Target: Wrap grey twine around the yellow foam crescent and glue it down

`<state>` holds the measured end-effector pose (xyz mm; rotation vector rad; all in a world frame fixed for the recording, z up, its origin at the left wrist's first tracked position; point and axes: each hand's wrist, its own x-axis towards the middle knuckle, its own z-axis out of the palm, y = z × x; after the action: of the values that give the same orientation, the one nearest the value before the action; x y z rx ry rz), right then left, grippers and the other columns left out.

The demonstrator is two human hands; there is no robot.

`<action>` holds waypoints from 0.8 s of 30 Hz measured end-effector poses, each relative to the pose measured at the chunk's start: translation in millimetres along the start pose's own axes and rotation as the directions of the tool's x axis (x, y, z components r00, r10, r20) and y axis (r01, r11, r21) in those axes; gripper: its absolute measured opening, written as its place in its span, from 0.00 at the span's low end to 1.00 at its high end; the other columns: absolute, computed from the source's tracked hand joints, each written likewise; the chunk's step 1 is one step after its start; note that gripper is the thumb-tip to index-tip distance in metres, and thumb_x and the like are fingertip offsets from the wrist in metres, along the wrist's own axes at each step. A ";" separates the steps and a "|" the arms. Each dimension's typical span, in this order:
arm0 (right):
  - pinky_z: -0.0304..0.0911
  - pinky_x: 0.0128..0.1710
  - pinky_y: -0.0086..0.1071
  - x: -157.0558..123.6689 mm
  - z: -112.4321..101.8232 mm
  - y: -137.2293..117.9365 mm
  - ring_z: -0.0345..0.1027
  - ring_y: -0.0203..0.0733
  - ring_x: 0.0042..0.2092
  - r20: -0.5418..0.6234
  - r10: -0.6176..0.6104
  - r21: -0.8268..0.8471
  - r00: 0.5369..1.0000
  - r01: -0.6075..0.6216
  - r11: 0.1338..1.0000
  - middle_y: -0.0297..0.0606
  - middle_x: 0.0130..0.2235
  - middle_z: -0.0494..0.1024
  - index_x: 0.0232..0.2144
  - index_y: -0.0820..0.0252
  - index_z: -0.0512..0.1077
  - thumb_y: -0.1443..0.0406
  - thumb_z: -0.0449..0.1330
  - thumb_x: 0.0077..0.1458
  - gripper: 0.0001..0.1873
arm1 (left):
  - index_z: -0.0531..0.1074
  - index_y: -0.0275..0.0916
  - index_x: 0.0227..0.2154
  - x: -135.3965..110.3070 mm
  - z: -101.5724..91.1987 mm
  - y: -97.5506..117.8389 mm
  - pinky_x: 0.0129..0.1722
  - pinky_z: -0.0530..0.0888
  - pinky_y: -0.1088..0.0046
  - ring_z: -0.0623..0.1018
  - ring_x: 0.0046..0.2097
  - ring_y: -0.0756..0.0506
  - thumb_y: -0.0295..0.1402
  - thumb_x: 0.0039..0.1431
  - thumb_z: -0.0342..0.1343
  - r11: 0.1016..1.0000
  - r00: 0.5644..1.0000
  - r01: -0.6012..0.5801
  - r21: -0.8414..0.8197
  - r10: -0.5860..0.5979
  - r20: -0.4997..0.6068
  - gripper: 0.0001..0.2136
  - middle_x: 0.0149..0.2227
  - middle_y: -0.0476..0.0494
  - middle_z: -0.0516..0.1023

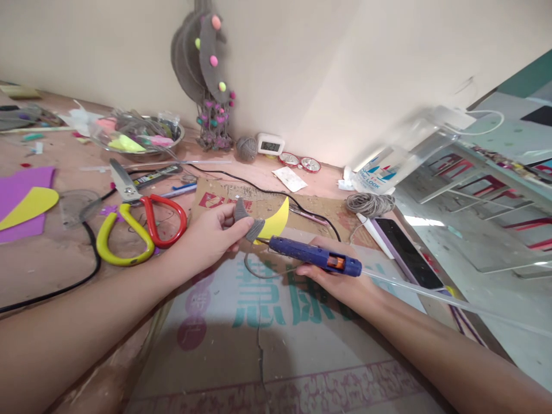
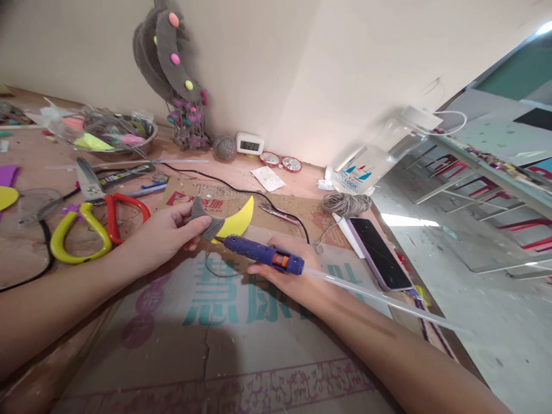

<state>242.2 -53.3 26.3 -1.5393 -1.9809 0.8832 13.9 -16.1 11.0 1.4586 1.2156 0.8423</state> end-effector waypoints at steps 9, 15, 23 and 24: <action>0.54 0.21 0.27 0.1 -1.1 -5.1 0.58 0.33 0.23 -0.036 0.031 0.042 0.999 -0.030 0.999 0.29 0.20 0.66 0.21 0.60 0.65 0.51 0.63 0.42 0.19 | 0.63 0.38 0.24 1.0 1.0 -1.8 0.19 0.61 0.81 0.64 0.19 0.55 0.39 0.56 0.51 1.000 1.000 -0.010 -0.019 0.010 0.002 0.11 0.15 0.57 0.63; 0.52 0.21 0.27 -0.9 -2.8 -5.1 0.55 0.32 0.23 -0.046 0.041 0.015 0.998 -0.040 0.999 0.28 0.19 0.63 0.20 0.59 0.63 0.49 0.62 0.43 0.21 | 0.64 0.38 0.26 0.8 -0.3 -3.6 0.19 0.61 0.81 0.64 0.19 0.55 0.40 0.55 0.51 0.999 1.000 -0.011 -0.050 0.012 0.016 0.10 0.16 0.57 0.64; 0.51 0.20 0.27 -0.8 -2.4 -6.7 0.53 0.32 0.22 -0.073 0.089 0.043 0.993 -0.086 0.995 0.28 0.19 0.61 0.19 0.59 0.62 0.50 0.62 0.42 0.20 | 0.64 0.38 0.25 -0.1 -0.5 -0.9 0.18 0.60 0.81 0.65 0.18 0.54 0.39 0.54 0.52 0.997 1.000 -0.019 -0.071 0.020 0.017 0.10 0.16 0.57 0.64; 0.51 0.20 0.27 -0.8 -2.7 -6.9 0.54 0.32 0.22 -0.068 0.097 0.062 0.993 -0.093 0.994 0.28 0.19 0.61 0.19 0.59 0.62 0.51 0.62 0.42 0.20 | 0.64 0.38 0.25 -0.4 -0.4 0.0 0.18 0.60 0.81 0.64 0.18 0.54 0.39 0.55 0.52 0.997 1.000 -0.016 -0.074 0.017 0.019 0.10 0.15 0.57 0.63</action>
<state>239.7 -54.7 33.3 -1.6203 -1.8296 0.9035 13.5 -16.4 11.1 1.4164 1.1475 0.8727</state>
